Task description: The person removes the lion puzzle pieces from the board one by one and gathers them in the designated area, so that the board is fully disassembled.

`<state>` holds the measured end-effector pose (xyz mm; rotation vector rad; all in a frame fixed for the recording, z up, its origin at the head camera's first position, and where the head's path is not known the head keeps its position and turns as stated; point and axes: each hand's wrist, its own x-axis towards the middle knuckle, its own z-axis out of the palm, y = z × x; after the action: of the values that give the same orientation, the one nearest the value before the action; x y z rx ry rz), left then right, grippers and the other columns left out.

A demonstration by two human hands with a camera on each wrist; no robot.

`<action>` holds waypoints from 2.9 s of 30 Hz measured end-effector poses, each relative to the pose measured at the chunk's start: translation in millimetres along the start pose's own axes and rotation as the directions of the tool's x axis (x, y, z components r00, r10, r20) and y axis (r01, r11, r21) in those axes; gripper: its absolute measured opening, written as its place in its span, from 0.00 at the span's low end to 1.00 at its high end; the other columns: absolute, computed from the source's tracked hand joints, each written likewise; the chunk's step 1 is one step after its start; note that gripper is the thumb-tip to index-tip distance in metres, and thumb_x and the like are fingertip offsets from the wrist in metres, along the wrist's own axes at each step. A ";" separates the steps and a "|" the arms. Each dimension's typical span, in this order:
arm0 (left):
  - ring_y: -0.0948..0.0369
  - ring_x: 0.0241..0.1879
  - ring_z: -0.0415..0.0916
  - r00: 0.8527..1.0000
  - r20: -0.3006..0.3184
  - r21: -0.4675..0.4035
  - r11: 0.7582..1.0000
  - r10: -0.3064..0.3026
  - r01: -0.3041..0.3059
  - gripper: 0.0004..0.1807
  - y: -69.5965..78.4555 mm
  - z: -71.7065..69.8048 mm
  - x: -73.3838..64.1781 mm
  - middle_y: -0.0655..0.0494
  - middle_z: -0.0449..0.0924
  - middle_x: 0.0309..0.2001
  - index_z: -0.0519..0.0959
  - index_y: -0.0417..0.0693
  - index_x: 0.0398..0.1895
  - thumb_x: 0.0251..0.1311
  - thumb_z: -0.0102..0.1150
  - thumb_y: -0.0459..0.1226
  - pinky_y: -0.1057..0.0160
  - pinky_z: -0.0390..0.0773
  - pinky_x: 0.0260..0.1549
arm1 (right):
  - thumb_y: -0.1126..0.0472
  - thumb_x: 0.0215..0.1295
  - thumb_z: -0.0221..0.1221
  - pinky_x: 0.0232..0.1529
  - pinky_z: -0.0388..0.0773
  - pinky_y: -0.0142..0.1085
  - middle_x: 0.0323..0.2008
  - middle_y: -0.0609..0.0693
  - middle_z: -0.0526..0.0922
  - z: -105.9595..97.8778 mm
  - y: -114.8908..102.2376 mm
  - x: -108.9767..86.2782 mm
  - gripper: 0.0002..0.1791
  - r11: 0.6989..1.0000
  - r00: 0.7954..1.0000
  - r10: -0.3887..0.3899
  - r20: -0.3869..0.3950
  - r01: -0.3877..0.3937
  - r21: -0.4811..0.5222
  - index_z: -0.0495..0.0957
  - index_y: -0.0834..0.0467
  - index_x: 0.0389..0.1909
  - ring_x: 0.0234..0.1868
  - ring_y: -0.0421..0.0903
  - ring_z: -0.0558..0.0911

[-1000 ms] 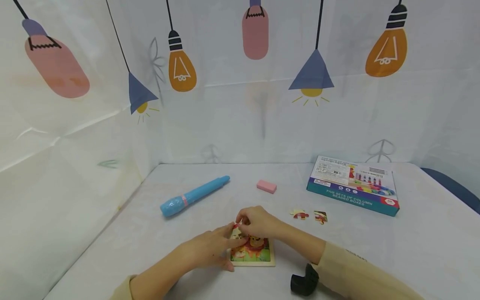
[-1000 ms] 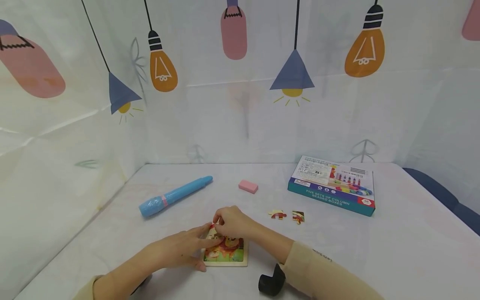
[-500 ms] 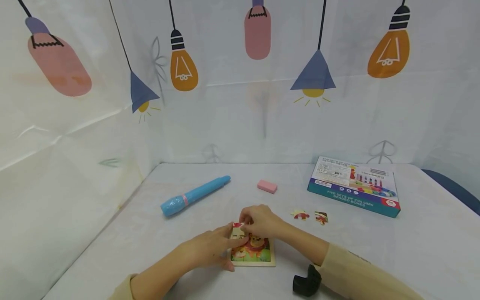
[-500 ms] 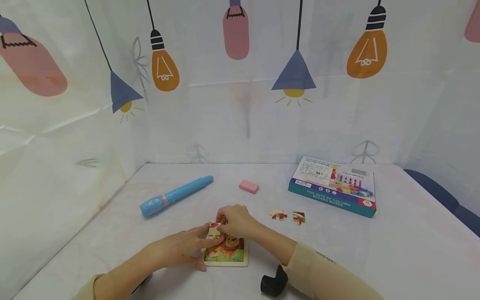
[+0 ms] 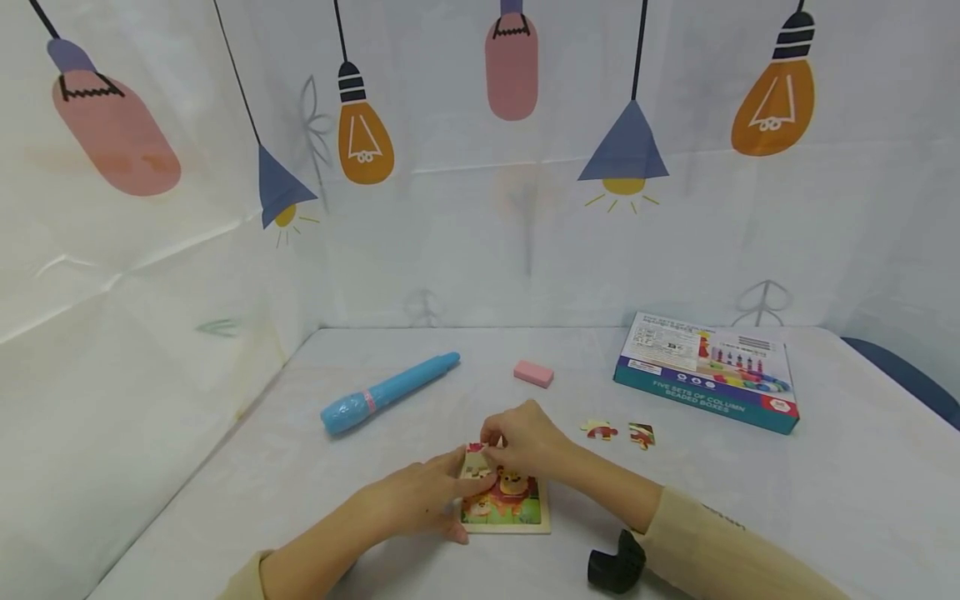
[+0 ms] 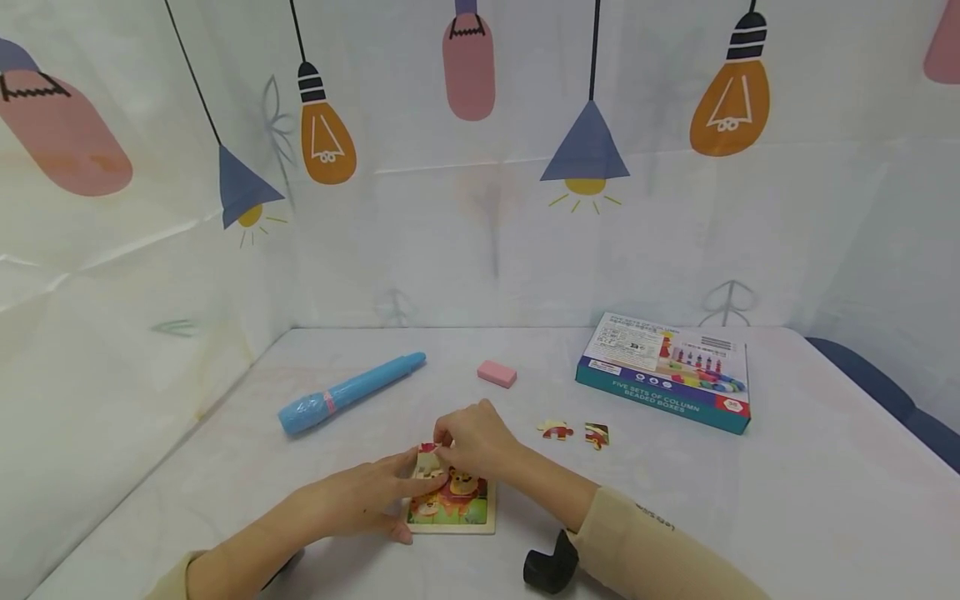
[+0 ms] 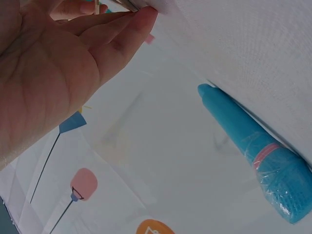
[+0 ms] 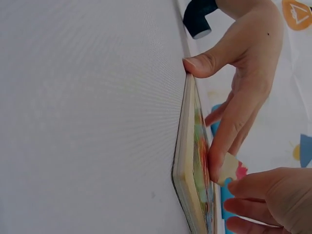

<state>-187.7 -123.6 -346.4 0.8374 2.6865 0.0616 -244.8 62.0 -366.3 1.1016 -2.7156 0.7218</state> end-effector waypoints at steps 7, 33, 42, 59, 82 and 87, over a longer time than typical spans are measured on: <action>0.49 0.62 0.59 1.000 -0.005 0.010 1.000 0.007 -0.007 0.39 -0.1 -0.6 -0.3 0.45 0.56 0.67 0.62 0.74 0.65 0.44 0.60 0.58 0.42 0.67 0.50 | 0.57 0.54 0.63 0.37 0.67 0.37 0.22 0.39 0.81 1.4 1.0 0.6 0.04 0.987 0.998 -0.057 -0.010 0.055 -0.152 0.84 0.53 0.27 0.21 0.31 0.71; 0.51 0.62 0.59 0.999 -0.015 0.015 0.999 0.029 -0.029 0.38 0.3 0.2 -1.2 0.46 0.56 0.67 0.63 0.71 0.65 0.45 0.60 0.58 0.44 0.68 0.49 | 0.65 0.56 0.60 0.28 0.73 0.21 0.27 0.45 0.81 7.8 -3.2 -0.6 0.04 0.990 0.999 -0.032 -0.009 0.033 0.138 0.81 0.58 0.32 0.26 0.33 0.74; 0.50 0.62 0.60 0.999 -0.021 0.013 1.000 0.026 -0.025 0.38 0.1 1.1 -0.8 0.44 0.56 0.67 0.63 0.73 0.64 0.45 0.60 0.58 0.45 0.68 0.50 | 0.62 0.57 0.61 0.31 0.74 0.24 0.28 0.45 0.83 0.3 -0.2 -0.6 0.06 1.000 0.999 -0.012 -0.042 0.013 0.027 0.84 0.58 0.33 0.29 0.35 0.77; 0.49 0.62 0.61 1.000 0.000 0.014 1.000 -0.022 0.022 0.38 1.6 -0.8 1.6 0.44 0.57 0.66 0.63 0.76 0.63 0.43 0.61 0.58 0.45 0.67 0.51 | 0.61 0.56 0.62 0.32 0.74 0.25 0.29 0.43 0.83 -26.3 22.5 -15.9 0.06 0.999 0.999 0.031 -0.031 -0.030 0.045 0.84 0.56 0.34 0.29 0.35 0.76; 0.50 0.62 0.60 0.999 0.012 -0.006 0.999 -0.053 0.053 0.38 2.9 -0.5 1.1 0.45 0.56 0.67 0.63 0.77 0.63 0.43 0.62 0.57 0.46 0.65 0.53 | 0.61 0.56 0.63 0.31 0.74 0.27 0.31 0.41 0.81 -51.6 64.3 -30.6 0.07 0.998 0.998 0.058 -0.034 -0.059 -0.036 0.84 0.55 0.36 0.32 0.41 0.75; 0.50 0.62 0.60 0.999 0.004 0.006 0.999 -0.045 0.045 0.38 3.0 -1.2 0.7 0.45 0.56 0.67 0.63 0.76 0.63 0.43 0.62 0.57 0.46 0.66 0.53 | 0.60 0.57 0.63 0.29 0.74 0.27 0.31 0.42 0.80 -53.8 72.8 -30.7 0.08 0.990 0.990 0.142 -0.012 -0.142 -0.025 0.84 0.55 0.37 0.31 0.42 0.75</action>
<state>-187.1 -120.7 -345.0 0.7772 2.7020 0.0411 -275.7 151.8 -355.7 0.9038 -2.8088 0.7071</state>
